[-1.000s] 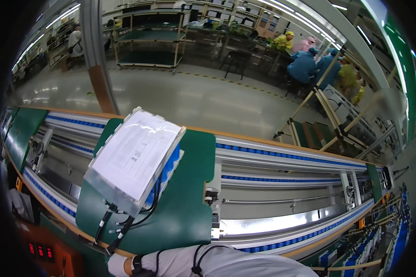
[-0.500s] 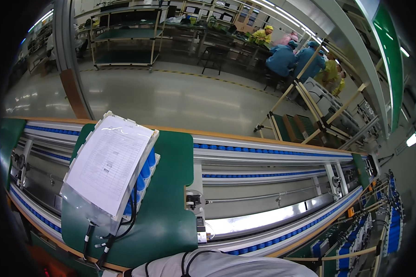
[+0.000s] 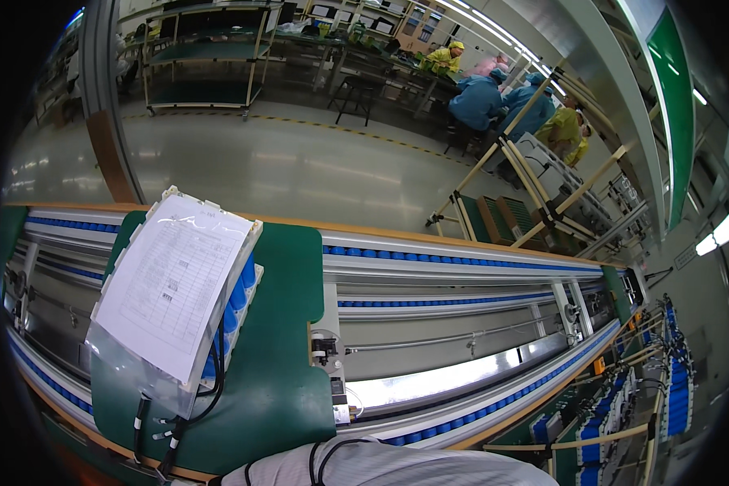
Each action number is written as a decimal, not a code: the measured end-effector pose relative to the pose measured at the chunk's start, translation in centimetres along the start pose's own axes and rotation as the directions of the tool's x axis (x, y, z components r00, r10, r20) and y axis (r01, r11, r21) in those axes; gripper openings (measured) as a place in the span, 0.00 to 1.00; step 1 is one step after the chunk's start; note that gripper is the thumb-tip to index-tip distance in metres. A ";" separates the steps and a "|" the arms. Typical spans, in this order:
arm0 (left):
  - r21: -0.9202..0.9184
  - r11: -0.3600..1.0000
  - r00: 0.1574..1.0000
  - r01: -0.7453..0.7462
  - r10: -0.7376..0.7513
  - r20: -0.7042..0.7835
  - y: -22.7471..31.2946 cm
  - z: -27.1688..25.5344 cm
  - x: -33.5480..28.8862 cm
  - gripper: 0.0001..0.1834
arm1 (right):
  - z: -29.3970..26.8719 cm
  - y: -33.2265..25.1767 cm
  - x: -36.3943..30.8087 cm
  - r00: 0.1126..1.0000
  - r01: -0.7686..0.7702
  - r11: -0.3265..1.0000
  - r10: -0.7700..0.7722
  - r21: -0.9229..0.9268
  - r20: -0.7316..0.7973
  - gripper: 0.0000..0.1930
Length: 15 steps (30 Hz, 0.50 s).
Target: Assembling and testing battery packs at a factory workstation, including wiring and documentation.
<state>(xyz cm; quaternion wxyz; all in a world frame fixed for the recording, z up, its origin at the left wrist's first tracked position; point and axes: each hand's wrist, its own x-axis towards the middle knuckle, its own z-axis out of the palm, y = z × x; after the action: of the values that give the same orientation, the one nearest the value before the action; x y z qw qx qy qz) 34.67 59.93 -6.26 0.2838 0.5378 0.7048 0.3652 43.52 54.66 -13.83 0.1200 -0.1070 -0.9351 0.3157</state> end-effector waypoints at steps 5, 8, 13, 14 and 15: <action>-0.002 1.000 1.000 0.004 -0.004 -0.008 -0.6 0.1 0.1 0.22 | -0.1 0.0 -0.2 1.000 0.012 1.000 -0.013 -0.024 -0.014 0.10; -0.006 1.000 1.000 0.006 -0.006 -0.015 -1.0 -0.1 -0.1 0.22 | 0.0 -0.1 -0.3 0.999 0.022 0.999 -0.023 -0.042 -0.032 0.10; -0.007 1.000 1.000 0.008 -0.008 -0.003 -1.5 0.3 0.0 0.21 | 0.7 0.5 -0.5 0.997 0.024 0.998 -0.028 -0.050 -0.070 0.09; -0.003 1.000 1.000 0.011 -0.011 -0.003 -1.7 0.3 0.0 0.21 | 0.6 0.3 -0.4 0.998 0.026 0.999 -0.029 -0.044 -0.063 0.10; -0.001 1.000 1.000 0.016 -0.016 -0.006 -1.8 -0.1 -0.1 0.21 | 0.5 0.2 -0.4 0.998 0.027 0.999 -0.029 -0.038 -0.056 0.10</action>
<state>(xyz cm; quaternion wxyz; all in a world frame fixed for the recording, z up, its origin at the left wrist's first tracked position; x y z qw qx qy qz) 33.61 59.56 -7.69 0.2848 0.5309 0.7099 0.3649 43.77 54.47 -14.38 0.1486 -0.1049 -0.9385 0.2934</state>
